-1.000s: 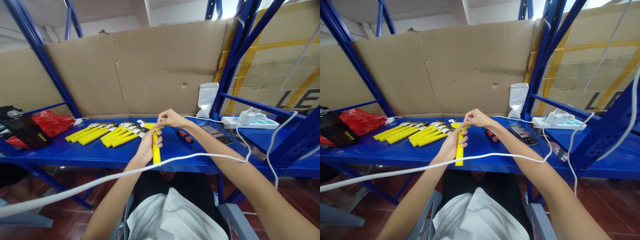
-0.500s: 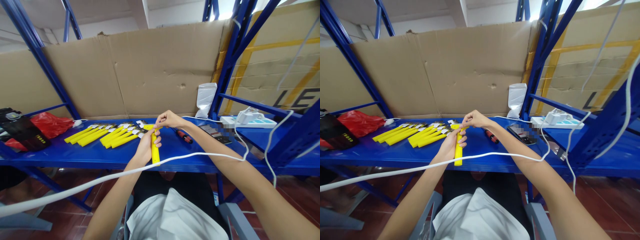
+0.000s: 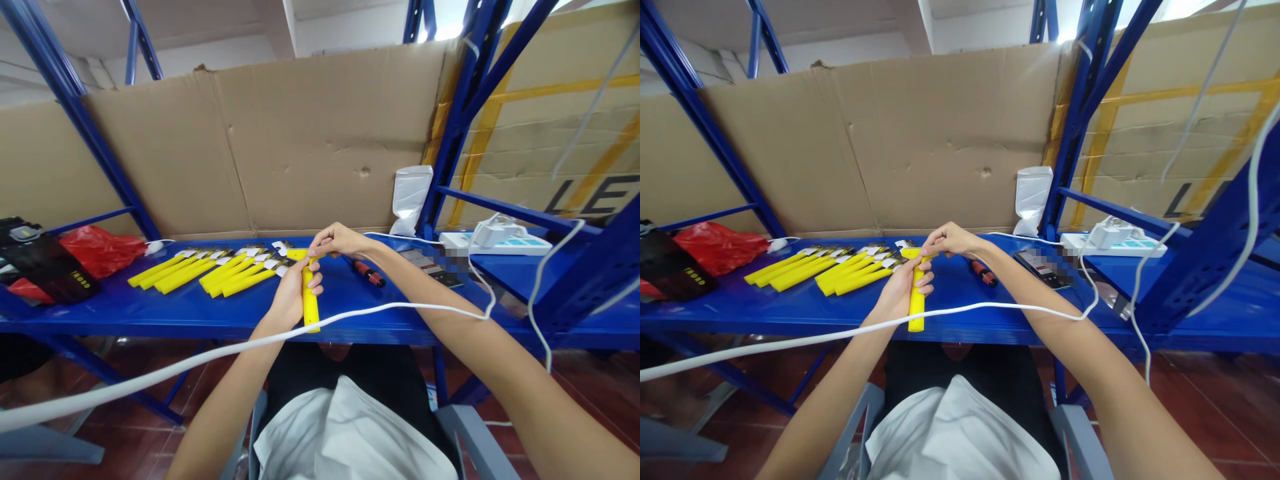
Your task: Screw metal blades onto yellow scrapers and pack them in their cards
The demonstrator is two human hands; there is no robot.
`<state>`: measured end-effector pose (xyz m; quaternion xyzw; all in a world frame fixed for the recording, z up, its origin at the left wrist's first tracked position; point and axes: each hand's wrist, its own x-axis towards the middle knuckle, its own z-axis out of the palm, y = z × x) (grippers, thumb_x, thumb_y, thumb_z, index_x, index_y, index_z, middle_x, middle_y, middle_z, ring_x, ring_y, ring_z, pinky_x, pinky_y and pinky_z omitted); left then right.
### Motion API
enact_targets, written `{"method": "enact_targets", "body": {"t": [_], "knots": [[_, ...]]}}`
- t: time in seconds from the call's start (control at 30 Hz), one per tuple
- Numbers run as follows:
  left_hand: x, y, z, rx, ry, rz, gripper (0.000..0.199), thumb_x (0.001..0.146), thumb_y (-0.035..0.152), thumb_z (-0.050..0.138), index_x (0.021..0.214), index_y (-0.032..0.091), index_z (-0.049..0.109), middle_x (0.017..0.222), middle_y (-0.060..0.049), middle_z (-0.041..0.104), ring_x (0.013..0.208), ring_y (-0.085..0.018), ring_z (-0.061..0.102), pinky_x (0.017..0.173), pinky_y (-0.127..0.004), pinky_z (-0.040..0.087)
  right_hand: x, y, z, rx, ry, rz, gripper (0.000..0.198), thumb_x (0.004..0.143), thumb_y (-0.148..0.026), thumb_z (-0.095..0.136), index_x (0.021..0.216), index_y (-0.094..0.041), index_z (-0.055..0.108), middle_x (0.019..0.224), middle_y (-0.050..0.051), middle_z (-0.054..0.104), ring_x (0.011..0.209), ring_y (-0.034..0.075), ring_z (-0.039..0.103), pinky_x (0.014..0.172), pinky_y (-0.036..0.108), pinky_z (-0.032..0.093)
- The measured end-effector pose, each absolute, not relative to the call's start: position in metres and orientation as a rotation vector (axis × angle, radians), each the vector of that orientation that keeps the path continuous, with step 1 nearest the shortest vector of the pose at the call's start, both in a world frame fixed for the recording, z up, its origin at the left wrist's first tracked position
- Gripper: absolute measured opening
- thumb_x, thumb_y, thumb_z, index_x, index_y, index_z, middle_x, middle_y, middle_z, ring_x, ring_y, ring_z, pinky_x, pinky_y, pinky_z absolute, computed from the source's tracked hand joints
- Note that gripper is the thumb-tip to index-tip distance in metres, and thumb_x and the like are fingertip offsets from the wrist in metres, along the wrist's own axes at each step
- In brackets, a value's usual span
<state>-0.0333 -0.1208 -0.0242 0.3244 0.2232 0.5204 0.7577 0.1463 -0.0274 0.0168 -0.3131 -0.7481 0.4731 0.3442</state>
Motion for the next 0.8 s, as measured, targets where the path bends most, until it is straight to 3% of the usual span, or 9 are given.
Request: {"method": "enact_targets", "body": {"t": [0.27,0.5,0.63,0.8], "knots": [[-0.0328,-0.1228,-0.0217,0.71,0.489,1.118,0.012,0.107,0.018,0.067,0.099,0.019,0.057,0.077,0.006,0.05,0.046,-0.004,0.037,0.04,-0.016,0.035,0.1477,-0.0308,0.0202,-0.843,-1.943,1.237,0.043,0.057,-0.044,0.109,0.073,-0.017,0.08,0.052,-0.01,0.045,0.052,0.005,0.031,0.047,0.022,0.022],[-0.0332,-0.1254,-0.0179,0.661,0.487,1.105,0.011,0.107,0.016,0.065,0.1,0.019,0.057,0.076,0.007,0.048,0.045,-0.004,0.037,0.04,-0.015,0.034,0.1507,-0.0308,0.0217,-0.829,-1.962,1.259,0.037,0.07,-0.045,0.101,0.081,-0.014,0.083,0.057,-0.007,0.053,0.054,0.005,0.033,0.048,0.023,0.021],[-0.0332,-0.1254,-0.0172,0.64,0.479,1.089,0.011,0.111,0.015,0.056,0.101,0.019,0.057,0.076,0.006,0.048,0.045,-0.005,0.038,0.039,-0.016,0.034,0.1498,-0.0289,0.0196,-0.83,-1.933,1.325,0.036,0.07,-0.04,0.1,0.083,-0.015,0.078,0.061,-0.007,0.056,0.054,0.005,0.034,0.047,0.022,0.021],[-0.0337,-0.1243,-0.019,0.639,0.459,1.058,0.009,0.112,0.015,0.056,0.104,0.018,0.057,0.076,0.007,0.048,0.044,-0.005,0.039,0.04,-0.016,0.035,0.1518,-0.0287,0.0193,-0.856,-1.937,1.388,0.046,0.07,-0.036,0.1,0.101,-0.015,0.075,0.067,-0.007,0.059,0.053,0.005,0.037,0.046,0.02,0.023]]}}
